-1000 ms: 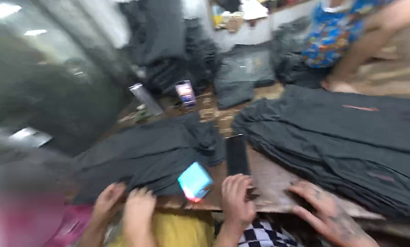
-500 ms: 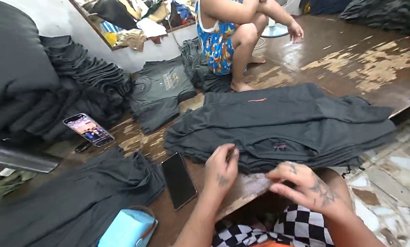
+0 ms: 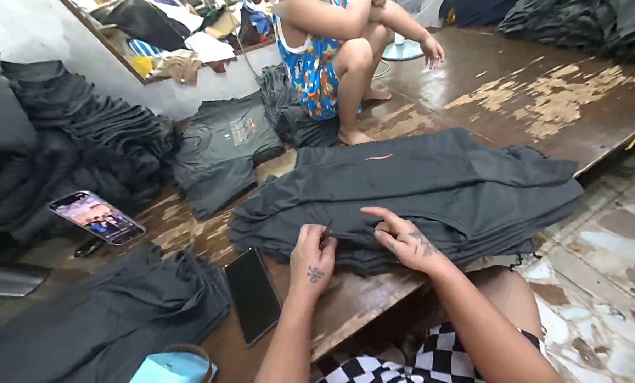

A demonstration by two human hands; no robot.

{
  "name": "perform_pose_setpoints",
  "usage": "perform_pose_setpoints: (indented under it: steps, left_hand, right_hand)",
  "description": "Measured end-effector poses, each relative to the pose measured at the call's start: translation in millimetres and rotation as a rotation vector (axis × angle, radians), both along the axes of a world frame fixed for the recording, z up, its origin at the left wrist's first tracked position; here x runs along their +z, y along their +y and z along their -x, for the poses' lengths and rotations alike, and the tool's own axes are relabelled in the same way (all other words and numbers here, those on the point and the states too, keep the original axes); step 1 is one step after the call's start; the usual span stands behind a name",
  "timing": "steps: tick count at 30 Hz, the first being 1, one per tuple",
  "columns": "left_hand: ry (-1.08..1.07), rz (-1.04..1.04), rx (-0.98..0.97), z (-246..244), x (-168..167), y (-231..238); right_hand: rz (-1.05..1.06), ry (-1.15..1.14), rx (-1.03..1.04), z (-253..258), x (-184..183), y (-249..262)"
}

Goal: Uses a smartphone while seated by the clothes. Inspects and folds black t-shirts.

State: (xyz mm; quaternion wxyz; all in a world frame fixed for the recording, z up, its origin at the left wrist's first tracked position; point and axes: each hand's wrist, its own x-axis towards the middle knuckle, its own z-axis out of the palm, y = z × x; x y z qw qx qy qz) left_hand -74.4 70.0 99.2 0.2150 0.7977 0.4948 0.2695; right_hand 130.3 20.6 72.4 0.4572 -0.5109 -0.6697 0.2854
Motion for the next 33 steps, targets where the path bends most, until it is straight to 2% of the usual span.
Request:
perform_pose_setpoints:
  steps: [5,10,12,15,18,20,22,25,27,30,33]
  left_hand:
    - [-0.123,-0.141,-0.073,8.6,-13.9,3.2]
    - [-0.167,-0.226,-0.095,14.1,-22.1,4.7]
    - [-0.143,-0.211,-0.115,16.6,-21.7,4.9]
    - [-0.024,-0.068,-0.16,22.9,-11.4,3.1]
    - [0.061,0.053,-0.174,27.5,-3.9,1.3]
    - [0.054,0.032,-0.167,28.6,-4.0,-0.5]
    - [0.065,0.024,-0.135,28.0,-3.8,-2.0]
    - [0.128,0.089,-0.091,27.4,-3.2,-4.3]
    - [0.11,0.034,-0.078,27.1,-4.3,-8.1]
    - [0.012,-0.053,-0.063,28.2,-7.2,-14.9]
    - [-0.024,-0.062,-0.049,25.6,-12.7,-23.7]
  right_hand:
    - [-0.148,0.022,0.135,-4.3,-10.2,-0.4]
    - [-0.154,-0.154,-0.02,10.6,-12.4,-5.6]
    - [-0.155,-0.173,-0.03,11.1,-12.7,-8.4]
    - [-0.157,-0.232,0.025,6.5,-13.2,-13.0]
    - [-0.38,-0.298,-0.072,12.6,-27.0,-10.5]
    - [-0.426,-0.249,-0.145,15.1,-30.2,-12.7]
    - [-0.361,-0.207,-0.159,14.4,-26.3,-15.6]
    - [-0.275,-0.216,-0.134,13.3,-23.2,-16.0]
    - [-0.257,-0.204,-0.083,9.9,-23.5,-17.1]
    - [-0.328,-0.333,-0.073,13.3,-27.5,-17.7]
    - [-0.476,-0.381,-0.188,24.4,-37.0,-12.3]
